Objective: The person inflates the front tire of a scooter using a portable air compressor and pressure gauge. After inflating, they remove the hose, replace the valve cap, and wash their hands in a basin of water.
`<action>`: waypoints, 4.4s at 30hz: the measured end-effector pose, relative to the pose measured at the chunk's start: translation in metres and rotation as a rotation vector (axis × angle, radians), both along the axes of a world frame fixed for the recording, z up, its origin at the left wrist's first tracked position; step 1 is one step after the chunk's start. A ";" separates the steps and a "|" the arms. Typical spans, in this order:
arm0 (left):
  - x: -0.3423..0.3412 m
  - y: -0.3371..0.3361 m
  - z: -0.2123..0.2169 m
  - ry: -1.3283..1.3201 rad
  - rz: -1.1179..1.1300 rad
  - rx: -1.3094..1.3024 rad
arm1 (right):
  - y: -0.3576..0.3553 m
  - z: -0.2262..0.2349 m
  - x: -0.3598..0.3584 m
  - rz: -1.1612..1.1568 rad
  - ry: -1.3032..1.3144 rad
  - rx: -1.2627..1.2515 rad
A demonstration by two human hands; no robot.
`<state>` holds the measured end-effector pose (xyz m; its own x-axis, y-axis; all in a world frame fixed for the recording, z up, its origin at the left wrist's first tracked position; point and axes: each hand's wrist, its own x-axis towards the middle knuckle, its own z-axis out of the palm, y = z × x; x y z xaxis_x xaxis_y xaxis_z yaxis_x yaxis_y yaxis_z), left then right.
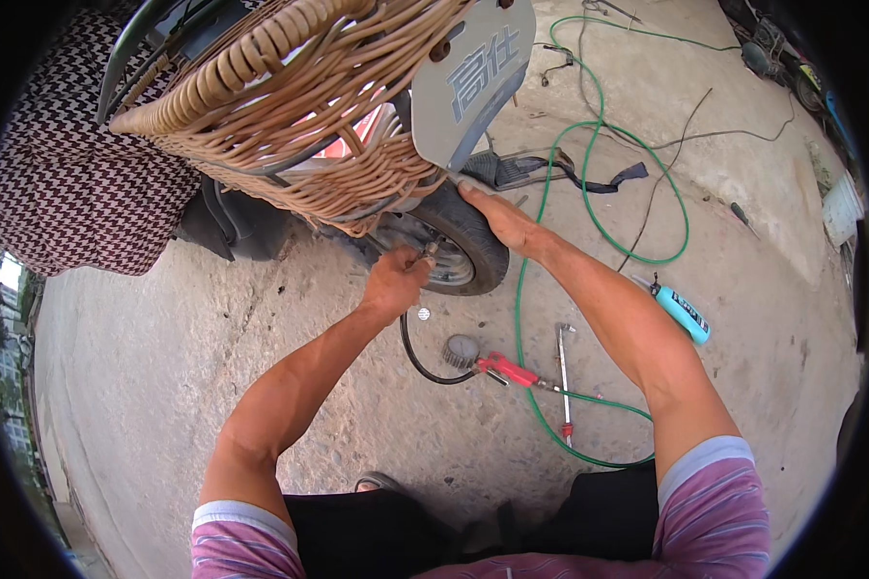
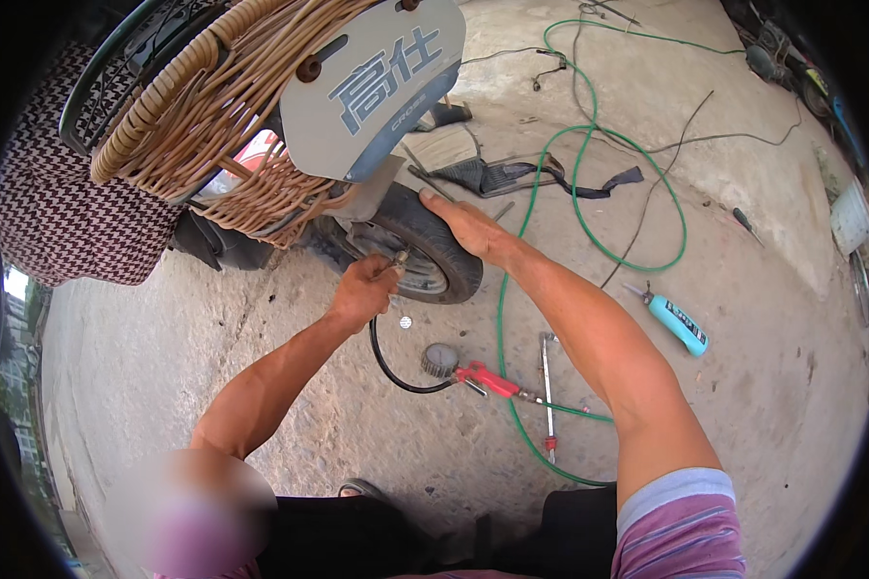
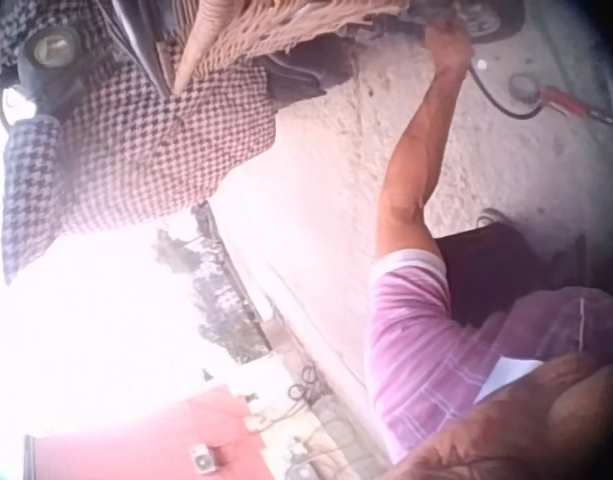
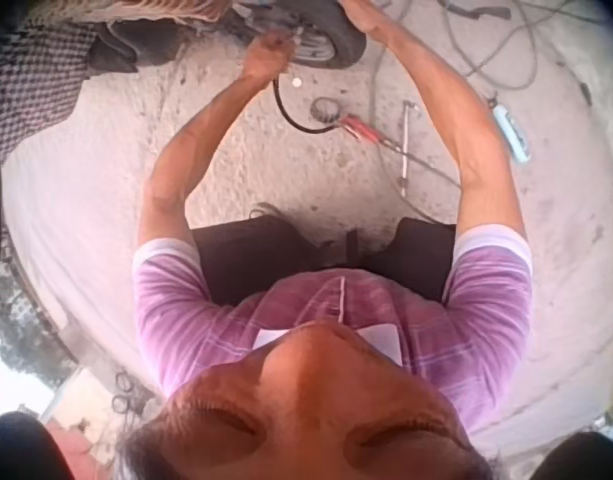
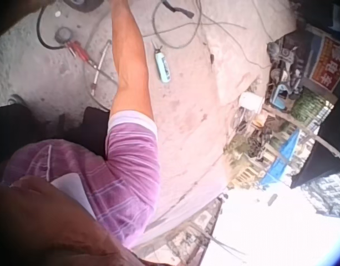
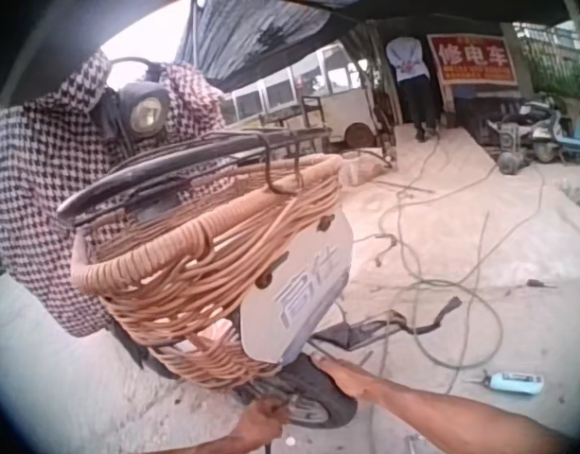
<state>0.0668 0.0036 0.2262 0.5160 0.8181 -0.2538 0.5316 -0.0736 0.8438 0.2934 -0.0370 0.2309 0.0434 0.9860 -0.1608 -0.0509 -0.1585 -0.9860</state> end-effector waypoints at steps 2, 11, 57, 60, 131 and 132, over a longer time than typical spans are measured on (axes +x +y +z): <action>-0.001 0.002 -0.006 0.016 0.003 0.086 | 0.008 -0.004 -0.002 0.018 0.051 0.005; 0.002 0.003 -0.010 0.012 -0.003 0.333 | 0.017 -0.017 -0.003 -0.029 0.061 -0.025; 0.008 0.001 -0.004 0.139 -0.029 0.324 | -0.177 -0.120 -0.067 0.607 -1.097 -0.472; 0.004 0.006 -0.008 0.116 -0.027 0.329 | -0.179 -0.127 -0.064 0.573 -1.103 -0.409; -0.007 -0.003 0.014 0.113 -0.167 0.157 | -0.054 0.002 0.026 -0.107 -0.560 0.089; -0.008 -0.002 0.013 0.107 -0.169 0.152 | -0.043 0.008 0.022 -0.050 -0.440 0.094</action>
